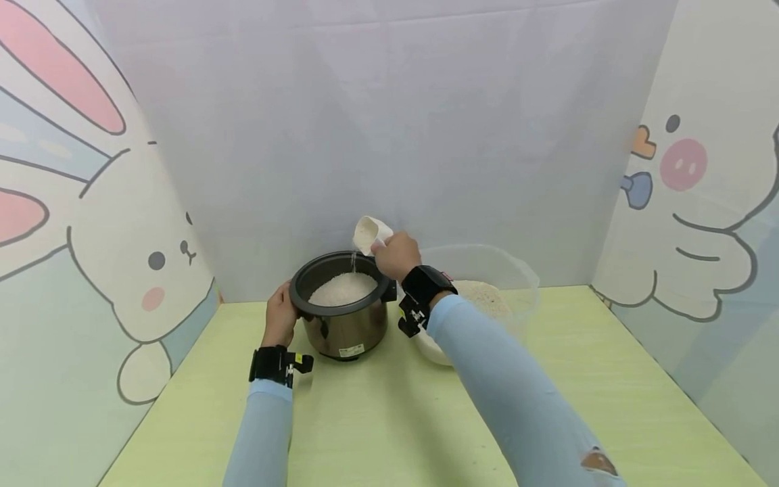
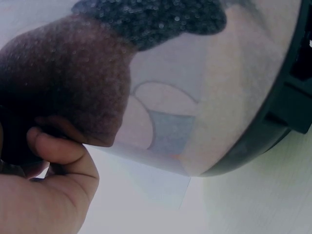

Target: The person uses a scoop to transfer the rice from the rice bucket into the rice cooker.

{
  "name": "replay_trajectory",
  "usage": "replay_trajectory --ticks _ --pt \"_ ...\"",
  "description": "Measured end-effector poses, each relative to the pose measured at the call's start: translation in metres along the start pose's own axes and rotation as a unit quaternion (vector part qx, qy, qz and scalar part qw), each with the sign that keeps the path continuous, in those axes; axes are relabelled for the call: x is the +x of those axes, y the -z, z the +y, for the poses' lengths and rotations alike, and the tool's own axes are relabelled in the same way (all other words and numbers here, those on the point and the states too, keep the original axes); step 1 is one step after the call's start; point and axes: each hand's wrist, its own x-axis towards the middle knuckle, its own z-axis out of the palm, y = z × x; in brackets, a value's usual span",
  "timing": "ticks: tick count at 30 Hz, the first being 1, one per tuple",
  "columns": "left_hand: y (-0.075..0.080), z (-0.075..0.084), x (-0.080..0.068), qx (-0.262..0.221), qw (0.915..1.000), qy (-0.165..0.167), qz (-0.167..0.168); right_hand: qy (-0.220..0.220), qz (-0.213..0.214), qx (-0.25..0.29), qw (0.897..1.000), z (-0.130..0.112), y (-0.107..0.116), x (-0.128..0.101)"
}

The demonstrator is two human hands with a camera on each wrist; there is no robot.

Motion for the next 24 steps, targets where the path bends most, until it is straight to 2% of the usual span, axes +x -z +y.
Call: replay_trajectory --ticks 5,15,24 --pt "0.001 0.000 0.001 -0.003 1.0000 -0.001 0.000 0.021 0.011 -0.045 0.999 -0.001 -0.009 0.001" --pt "0.001 0.001 -0.001 -0.006 1.0000 0.001 -0.002 0.078 0.013 -0.092 0.993 -0.005 -0.019 -0.005" --pt "0.000 0.001 -0.001 -0.013 0.9999 0.002 -0.004 0.103 0.020 -0.135 0.985 -0.008 -0.026 -0.006"
